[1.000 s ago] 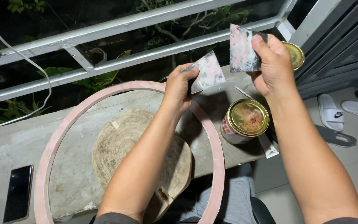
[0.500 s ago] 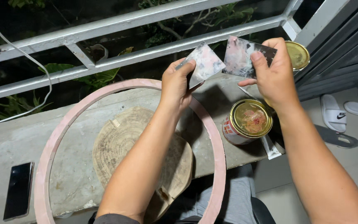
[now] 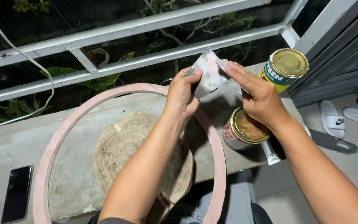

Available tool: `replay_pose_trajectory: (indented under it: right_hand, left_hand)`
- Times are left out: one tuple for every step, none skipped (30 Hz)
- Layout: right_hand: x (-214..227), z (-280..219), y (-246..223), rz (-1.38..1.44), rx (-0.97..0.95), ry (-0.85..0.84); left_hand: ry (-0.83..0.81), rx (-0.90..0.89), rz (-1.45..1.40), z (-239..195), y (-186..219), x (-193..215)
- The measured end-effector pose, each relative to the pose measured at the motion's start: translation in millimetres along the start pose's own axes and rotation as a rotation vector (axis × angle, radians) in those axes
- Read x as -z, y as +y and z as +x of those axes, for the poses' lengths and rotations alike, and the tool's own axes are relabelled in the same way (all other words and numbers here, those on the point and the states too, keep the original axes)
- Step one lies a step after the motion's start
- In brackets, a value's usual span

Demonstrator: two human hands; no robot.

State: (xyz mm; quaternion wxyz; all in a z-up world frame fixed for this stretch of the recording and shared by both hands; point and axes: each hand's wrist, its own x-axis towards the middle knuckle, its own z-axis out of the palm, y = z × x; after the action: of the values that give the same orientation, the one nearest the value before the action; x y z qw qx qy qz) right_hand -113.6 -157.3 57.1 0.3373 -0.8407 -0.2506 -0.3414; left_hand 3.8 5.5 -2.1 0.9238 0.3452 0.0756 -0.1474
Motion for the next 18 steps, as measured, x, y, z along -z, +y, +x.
replay_pose_trajectory:
  right_hand:
    - [-1,-1,2,0.000,-0.003,-0.002]
    - [-1,1,5,0.003,-0.024,-0.007]
    - [-1,3,7,0.007,-0.045,-0.012]
    - [0,5,8,0.004,-0.042,-0.010]
    - [0,7,9,-0.005,-0.052,-0.021]
    - [1,8,10,-0.013,-0.064,-0.036]
    - [2,5,20,-0.015,-0.063,-0.037]
    - [3,2,29,-0.161,-0.112,-0.207]
    - [3,-2,39,-0.308,-0.160,-0.376]
    - [8,-2,37,-0.312,-0.168,-0.377]
    - [13,-2,35,-0.233,-0.108,-0.259]
    - [15,4,33,-0.145,-0.033,-0.138]
    - [24,10,30,-0.142,-0.025,-0.138]
    - [35,15,27,-0.159,-0.058,-0.036]
    - [47,19,26,-0.175,-0.089,0.067]
    - [49,21,10,-0.177,-0.091,0.067]
    - [51,22,-6,-0.213,-0.031,0.027]
    - [55,24,-22,-0.254,0.031,-0.015]
  left_hand:
    - [0.002,0.003,-0.001,-1,-3,2]
    - [-0.004,0.001,-0.006,0,-2,1]
    - [-0.009,-0.001,-0.011,0,-2,0]
    - [-0.014,-0.004,-0.010,-1,0,-2]
    - [-0.022,-0.012,-0.011,-2,2,-5]
    - [-0.028,-0.018,-0.014,-4,3,-6]
    - [-0.029,-0.018,-0.016,-14,10,-16]
    - [-0.071,-0.045,-0.036,-25,16,-24]
    - [-0.113,-0.071,-0.056,-36,22,-32]
    - [-0.115,-0.062,-0.057,-36,25,-38]
    - [-0.109,-0.096,-0.026,-37,28,-44]
    - [-0.100,-0.146,0.005,-37,37,-50]
    - [-0.099,-0.155,0.004,-32,39,-42]
    - [-0.030,-0.179,0.072,-26,37,-36]
    - [0.039,-0.204,0.139,-19,34,-31]
    - [0.038,-0.202,0.139,-22,37,-30]
    - [0.081,-0.218,0.176,-25,39,-29]
    - [0.120,-0.233,0.211,-27,41,-31]
